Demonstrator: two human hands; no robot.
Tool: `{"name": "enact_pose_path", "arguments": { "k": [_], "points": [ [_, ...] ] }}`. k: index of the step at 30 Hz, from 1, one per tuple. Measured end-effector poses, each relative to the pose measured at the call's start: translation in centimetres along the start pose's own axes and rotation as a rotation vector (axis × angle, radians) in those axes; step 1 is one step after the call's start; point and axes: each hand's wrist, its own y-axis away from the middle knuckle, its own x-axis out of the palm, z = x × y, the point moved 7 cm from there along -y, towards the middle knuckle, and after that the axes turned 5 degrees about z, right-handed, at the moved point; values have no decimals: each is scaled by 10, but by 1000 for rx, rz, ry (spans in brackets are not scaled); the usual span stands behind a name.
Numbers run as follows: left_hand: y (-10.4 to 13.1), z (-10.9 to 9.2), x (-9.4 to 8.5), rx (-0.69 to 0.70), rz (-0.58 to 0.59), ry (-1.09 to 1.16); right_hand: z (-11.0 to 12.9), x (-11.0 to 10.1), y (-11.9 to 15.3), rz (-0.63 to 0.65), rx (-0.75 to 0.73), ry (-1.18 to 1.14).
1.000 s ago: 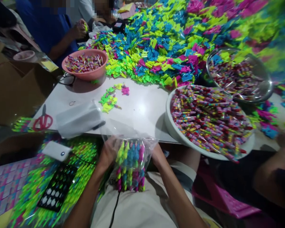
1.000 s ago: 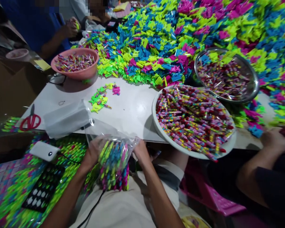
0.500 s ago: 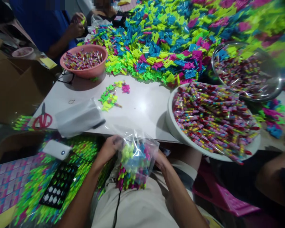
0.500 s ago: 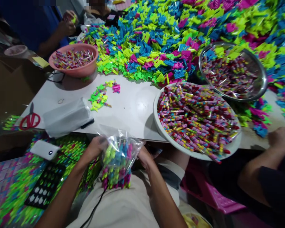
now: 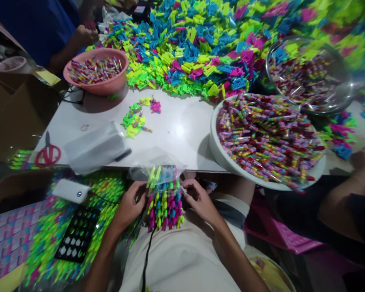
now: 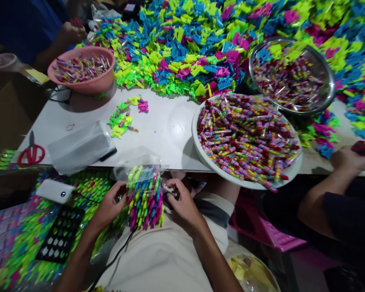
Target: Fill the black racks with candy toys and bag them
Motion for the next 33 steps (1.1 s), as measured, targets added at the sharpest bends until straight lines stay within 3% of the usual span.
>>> {"name": "enact_pose_path", "arguments": {
  "k": [3, 10, 13, 18, 23, 28, 33],
  "points": [
    [13, -20, -1, 223, -7, -230, 28, 5, 11, -3, -255, 210],
    [22, -40, -5, 496, -271, -497, 53, 6, 10, -133, -475, 572],
    [23, -48, -9, 557, -294, -496, 62, 3, 15, -205, -550, 605],
    [34, -64, -13, 693, -229, -582, 81, 3, 35, -301, -680, 738],
    [49, -72, -14, 809, -60, -698, 81, 5, 55, -259, -726, 892],
    [52, -75, -14, 825, 83, -756, 69, 6, 61, -167, -677, 925],
    [50, -74, -14, 748, 192, -765, 59, 8, 46, -146, -587, 923]
  ]
}}
